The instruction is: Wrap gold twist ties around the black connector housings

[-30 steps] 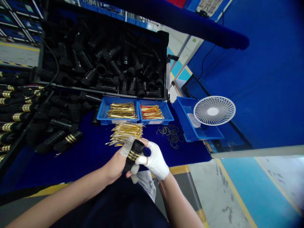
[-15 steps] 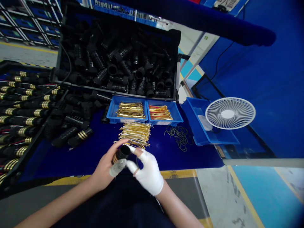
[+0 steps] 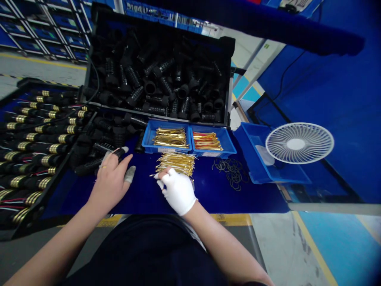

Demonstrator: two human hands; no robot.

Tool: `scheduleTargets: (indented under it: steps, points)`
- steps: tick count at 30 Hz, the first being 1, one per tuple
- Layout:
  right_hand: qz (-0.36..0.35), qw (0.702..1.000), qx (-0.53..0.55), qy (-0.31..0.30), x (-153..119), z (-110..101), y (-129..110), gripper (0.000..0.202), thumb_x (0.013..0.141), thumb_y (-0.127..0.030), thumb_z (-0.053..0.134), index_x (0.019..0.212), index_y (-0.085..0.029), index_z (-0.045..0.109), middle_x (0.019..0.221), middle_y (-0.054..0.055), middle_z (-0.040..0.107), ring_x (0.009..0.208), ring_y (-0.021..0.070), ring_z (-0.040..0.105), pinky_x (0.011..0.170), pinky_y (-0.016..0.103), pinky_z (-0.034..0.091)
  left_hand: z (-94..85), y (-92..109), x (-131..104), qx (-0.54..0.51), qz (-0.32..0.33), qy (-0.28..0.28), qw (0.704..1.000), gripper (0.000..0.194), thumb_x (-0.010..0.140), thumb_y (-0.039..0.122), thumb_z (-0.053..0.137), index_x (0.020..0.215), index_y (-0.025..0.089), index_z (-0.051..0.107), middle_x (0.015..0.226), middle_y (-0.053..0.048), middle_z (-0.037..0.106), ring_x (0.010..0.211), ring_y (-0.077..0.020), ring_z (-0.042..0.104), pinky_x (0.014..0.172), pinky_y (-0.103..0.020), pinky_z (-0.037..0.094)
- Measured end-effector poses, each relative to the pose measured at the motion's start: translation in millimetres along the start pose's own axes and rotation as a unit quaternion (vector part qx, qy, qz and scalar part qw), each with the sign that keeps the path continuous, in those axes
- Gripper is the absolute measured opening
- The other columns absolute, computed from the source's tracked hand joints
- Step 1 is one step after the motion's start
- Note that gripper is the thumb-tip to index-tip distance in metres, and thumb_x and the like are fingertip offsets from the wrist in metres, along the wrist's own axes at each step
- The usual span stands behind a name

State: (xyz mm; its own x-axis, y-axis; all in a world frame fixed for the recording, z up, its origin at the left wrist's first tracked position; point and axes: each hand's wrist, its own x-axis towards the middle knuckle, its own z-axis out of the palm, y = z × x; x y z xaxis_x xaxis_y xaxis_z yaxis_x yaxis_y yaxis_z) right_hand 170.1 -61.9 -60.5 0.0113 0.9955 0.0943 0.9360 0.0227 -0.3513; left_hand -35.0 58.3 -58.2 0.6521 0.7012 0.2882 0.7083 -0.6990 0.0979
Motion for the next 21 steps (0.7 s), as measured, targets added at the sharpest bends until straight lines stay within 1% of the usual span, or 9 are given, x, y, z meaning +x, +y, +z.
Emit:
scheduleTargets:
  steps: [3, 6, 9, 12, 14, 15, 17, 19, 21]
  points:
    - [-0.004, 0.996, -0.079, -0.042, 20.6, 0.9, -17.4, 0.022, 0.097, -0.026, 0.052, 0.117, -0.027, 0.062, 0.11, 0.005, 0.065, 0.077, 0.0202, 0.068, 0.064, 0.031, 0.051, 3.4, 4.8, 34.8, 0.039, -0.001, -0.025, 0.999, 0.048, 0.092, 0.024, 0.048, 0.136, 0.009, 0.059, 0.116, -0.022, 0.057, 0.12, -0.0407, 0.053, 0.101, -0.056, 0.045]
    - [0.003, 0.991, -0.116, -0.06, 35.3, 5.5, -26.9, 0.019, 0.098, -0.022, 0.046, 0.105, -0.023, 0.064, 0.103, 0.006, 0.065, 0.073, 0.0201, 0.068, 0.061, 0.031, 0.05, 8.0, 5.2, 61.7, 0.051, 0.013, -0.037, 0.998, 0.038, 0.093, 0.028, 0.048, 0.123, 0.02, 0.07, 0.113, -0.017, 0.06, 0.107, -0.0351, 0.062, 0.111, -0.065, 0.029]
    - [-0.006, 0.992, -0.112, -0.054, 37.5, 8.5, -26.7, 0.014, 0.096, -0.023, 0.05, 0.096, -0.022, 0.064, 0.101, 0.005, 0.065, 0.074, 0.02, 0.068, 0.062, 0.03, 0.049, 12.5, 0.9, 74.6, 0.061, 0.026, -0.054, 0.996, 0.033, 0.095, 0.035, 0.049, 0.11, 0.026, 0.077, 0.106, -0.012, 0.062, 0.087, -0.0282, 0.066, 0.113, -0.071, 0.013]
    - [-0.006, 0.999, -0.047, 0.017, 29.8, 6.3, -19.3, 0.012, 0.094, -0.027, 0.055, 0.101, -0.025, 0.065, 0.111, 0.005, 0.067, 0.08, 0.0194, 0.068, 0.069, 0.03, 0.05, 16.1, -6.3, 76.9, 0.072, 0.046, -0.062, 0.994, 0.031, 0.091, 0.039, 0.056, 0.111, 0.028, 0.077, 0.102, -0.01, 0.062, 0.078, -0.0251, 0.064, 0.114, -0.07, 0.009]
    - [0.012, 0.994, 0.045, 0.103, 23.6, 1.2, -11.5, 0.015, 0.095, -0.026, 0.054, 0.104, -0.024, 0.065, 0.117, 0.005, 0.068, 0.09, 0.0199, 0.069, 0.079, 0.031, 0.052, 16.6, -11.6, 75.6, 0.061, 0.044, -0.055, 0.996, 0.031, 0.089, 0.038, 0.059, 0.114, 0.028, 0.075, 0.101, -0.01, 0.06, 0.085, -0.0283, 0.063, 0.112, -0.067, 0.021]
    - [0.028, 0.983, 0.102, 0.151, 20.9, -2.7, -7.0, 0.015, 0.095, -0.025, 0.052, 0.104, -0.023, 0.065, 0.116, 0.006, 0.069, 0.095, 0.0202, 0.069, 0.084, 0.031, 0.052, 15.8, -14.4, 74.6, 0.051, 0.033, -0.048, 0.997, 0.032, 0.089, 0.037, 0.059, 0.115, 0.028, 0.074, 0.1, -0.011, 0.058, 0.091, -0.0307, 0.062, 0.108, -0.064, 0.029]
    - [0.069, 0.944, 0.221, 0.235, 16.2, -13.0, 2.9, 0.014, 0.095, -0.024, 0.052, 0.1, -0.021, 0.065, 0.108, 0.006, 0.073, 0.098, 0.0202, 0.069, 0.09, 0.032, 0.051, 11.4, -20.0, 71.9, 0.023, 0.001, -0.026, 0.999, 0.031, 0.09, 0.034, 0.058, 0.116, 0.027, 0.073, 0.097, -0.011, 0.056, 0.1, -0.0346, 0.058, 0.098, -0.056, 0.042]
    - [0.128, 0.888, 0.346, 0.275, 11.3, -25.7, 13.3, 0.013, 0.095, -0.029, 0.054, 0.097, -0.021, 0.065, 0.099, 0.005, 0.075, 0.078, 0.0168, 0.068, 0.077, 0.031, 0.054, 3.5, -25.4, 68.6, -0.015, -0.029, 0.005, 0.999, 0.03, 0.091, 0.031, 0.056, 0.117, 0.027, 0.071, 0.097, -0.011, 0.056, 0.104, -0.0355, 0.056, 0.094, -0.051, 0.045]
    - [0.179, 0.811, 0.482, 0.28, 5.2, -38.4, 23.7, 0.014, 0.093, -0.034, 0.059, 0.095, -0.021, 0.065, 0.094, 0.004, 0.076, 0.052, 0.01, 0.055, 0.055, 0.026, 0.048, -6.8, -29.3, 65.2, -0.076, -0.059, 0.053, 0.994, 0.034, 0.09, 0.033, 0.061, 0.122, 0.026, 0.067, 0.103, -0.011, 0.059, 0.105, -0.0343, 0.055, 0.096, -0.049, 0.044]
